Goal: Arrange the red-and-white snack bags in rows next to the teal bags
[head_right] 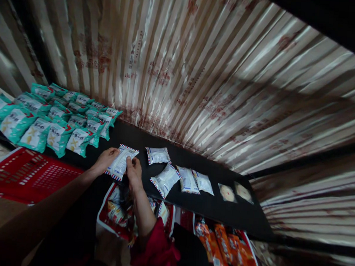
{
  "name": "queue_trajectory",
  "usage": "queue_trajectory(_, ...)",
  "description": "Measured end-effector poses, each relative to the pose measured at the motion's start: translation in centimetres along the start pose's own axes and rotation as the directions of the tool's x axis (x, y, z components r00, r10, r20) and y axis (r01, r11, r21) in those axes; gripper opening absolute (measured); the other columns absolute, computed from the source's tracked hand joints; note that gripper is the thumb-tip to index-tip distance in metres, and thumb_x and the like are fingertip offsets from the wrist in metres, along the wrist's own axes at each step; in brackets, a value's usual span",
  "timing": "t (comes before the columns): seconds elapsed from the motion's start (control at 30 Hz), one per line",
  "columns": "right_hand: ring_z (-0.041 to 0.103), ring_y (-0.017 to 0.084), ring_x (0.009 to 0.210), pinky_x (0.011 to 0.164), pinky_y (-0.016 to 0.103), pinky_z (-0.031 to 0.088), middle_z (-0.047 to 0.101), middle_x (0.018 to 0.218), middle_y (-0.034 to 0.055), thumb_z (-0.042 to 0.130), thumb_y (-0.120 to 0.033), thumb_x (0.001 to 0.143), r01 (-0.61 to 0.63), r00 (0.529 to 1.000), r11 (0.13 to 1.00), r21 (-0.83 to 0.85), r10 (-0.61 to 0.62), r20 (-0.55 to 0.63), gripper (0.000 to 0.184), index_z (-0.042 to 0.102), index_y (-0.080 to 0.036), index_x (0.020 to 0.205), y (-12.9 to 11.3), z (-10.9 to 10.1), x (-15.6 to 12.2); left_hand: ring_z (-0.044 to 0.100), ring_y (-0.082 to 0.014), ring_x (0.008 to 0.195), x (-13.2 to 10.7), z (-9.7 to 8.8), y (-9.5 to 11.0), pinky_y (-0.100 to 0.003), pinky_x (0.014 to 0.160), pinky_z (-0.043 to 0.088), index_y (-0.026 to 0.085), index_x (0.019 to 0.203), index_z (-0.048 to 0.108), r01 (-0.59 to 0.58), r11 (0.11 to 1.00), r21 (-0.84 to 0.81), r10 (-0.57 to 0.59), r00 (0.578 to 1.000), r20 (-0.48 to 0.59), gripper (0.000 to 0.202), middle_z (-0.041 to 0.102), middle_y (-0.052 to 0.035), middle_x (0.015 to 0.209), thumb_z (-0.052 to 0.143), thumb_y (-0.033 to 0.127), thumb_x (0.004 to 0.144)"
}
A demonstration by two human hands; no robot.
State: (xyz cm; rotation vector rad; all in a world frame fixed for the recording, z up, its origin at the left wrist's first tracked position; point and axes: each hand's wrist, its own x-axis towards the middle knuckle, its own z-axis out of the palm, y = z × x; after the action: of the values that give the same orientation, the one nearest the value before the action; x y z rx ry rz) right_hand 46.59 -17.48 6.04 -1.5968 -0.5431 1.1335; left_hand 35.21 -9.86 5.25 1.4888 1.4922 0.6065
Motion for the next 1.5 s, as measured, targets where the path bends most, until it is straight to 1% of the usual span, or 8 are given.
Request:
queue_trajectory(0.17,0.061,0.021,0.095,0.084,0.032,0.047,0.062,0.112,0.0105,0.063,-0.049,0.073,0.261,0.954,0.933,-0.246,-0.289,-0.083,0.080,0.033,-0.016,0.139,0.3,-1.3,0.1,0.066,-0.0187,0.080,0.5,0.1,0.3,-0.025,0.066,0.048,0.019,0.091,0.067,-0.011,0.999,-0.052,0.012,1.000,0.024,0.023,0.073,-0.0047,0.085,0.053,0.035,0.082)
queue_trajectory(0.4,0.030,0.027,0.134,0.109,0.044,0.026,0.035,0.144,0.0161,0.058,-0.043,0.078,0.493,0.813,0.717,-0.494,-0.582,-0.034,0.071,0.036,-0.013,0.138,0.2,-2.2,-0.7,0.066,-0.0181,0.077,0.1,0.3,0.4,-0.024,0.062,0.048,0.017,0.087,0.067,-0.009,0.993,-0.117,0.015,0.998,0.054,0.024,0.073,-0.0051,0.083,0.053,0.036,0.081)
queue_trajectory(0.53,0.047,0.026,0.121,0.096,0.038,0.042,0.036,0.143,0.0165,0.061,-0.045,0.074,0.414,0.872,0.844,-0.342,-0.475,-0.118,0.080,0.030,-0.015,0.141,0.2,-2.0,-1.1,0.066,-0.0175,0.075,-0.6,0.4,0.6,-0.023,0.059,0.048,0.015,0.088,0.067,0.002,0.987,-0.160,0.006,0.999,0.053,0.025,0.072,-0.0062,0.084,0.051,0.034,0.081)
queue_trajectory(0.63,0.061,0.022,0.100,0.085,0.033,0.048,0.057,0.124,0.0138,0.063,-0.048,0.072,0.242,0.956,0.960,-0.139,-0.261,-0.136,0.086,0.026,-0.016,0.142,0.5,-1.7,-1.2,0.067,-0.0173,0.072,-1.6,0.7,0.8,-0.022,0.056,0.047,0.013,0.091,0.066,0.017,0.981,-0.194,-0.007,0.999,0.048,0.029,0.072,-0.0076,0.084,0.048,0.034,0.083)
queue_trajectory(0.8,0.065,0.020,0.077,0.066,0.027,0.050,0.068,0.079,0.0024,0.065,-0.045,0.070,0.073,0.990,0.996,0.054,-0.066,-0.125,0.063,0.049,-0.019,0.125,0.5,-1.0,-1.6,0.067,-0.0171,0.065,-3.3,1.5,0.6,-0.023,0.052,0.048,0.012,0.091,0.066,0.048,0.973,-0.225,-0.036,0.998,0.054,0.035,0.072,-0.0070,0.079,0.042,0.037,0.086)
queue_trajectory(1.03,0.064,0.019,0.066,0.058,0.026,0.048,0.067,0.076,0.0021,0.066,-0.039,0.068,0.051,0.990,0.991,0.126,-0.034,-0.136,0.051,0.053,-0.019,0.113,0.1,-0.4,-2.4,0.066,-0.0200,0.078,-4.4,1.8,-0.2,-0.027,0.066,0.048,0.016,0.091,0.064,0.024,0.995,-0.101,-0.034,0.995,-0.096,0.032,0.070,-0.0079,0.084,0.043,0.040,0.086)
queue_trajectory(1.2,0.062,0.017,0.067,0.058,0.025,0.047,0.065,0.075,0.0015,0.064,-0.037,0.069,0.066,0.982,0.996,0.066,-0.053,-0.184,0.045,0.056,-0.019,0.110,-0.3,-0.6,-2.7,0.061,-0.0177,0.089,-5.3,1.9,-0.1,-0.027,0.080,0.045,0.021,0.090,0.061,-0.102,0.995,-0.015,0.096,0.968,-0.231,0.024,0.064,-0.0056,0.095,0.046,0.038,0.084)
queue_trajectory(1.5,0.063,0.021,0.089,0.077,0.028,0.047,0.069,0.094,0.0043,0.062,-0.045,0.071,0.152,0.946,0.976,-0.158,-0.190,-0.263,0.047,0.061,-0.019,0.111,-0.3,-1.6,-2.3,0.058,-0.0199,0.096,-8.0,2.0,0.4,-0.034,0.089,0.045,0.020,0.094,0.062,-0.332,0.943,0.039,0.334,0.932,-0.140,0.038,0.062,-0.0075,0.095,0.027,0.037,0.092)
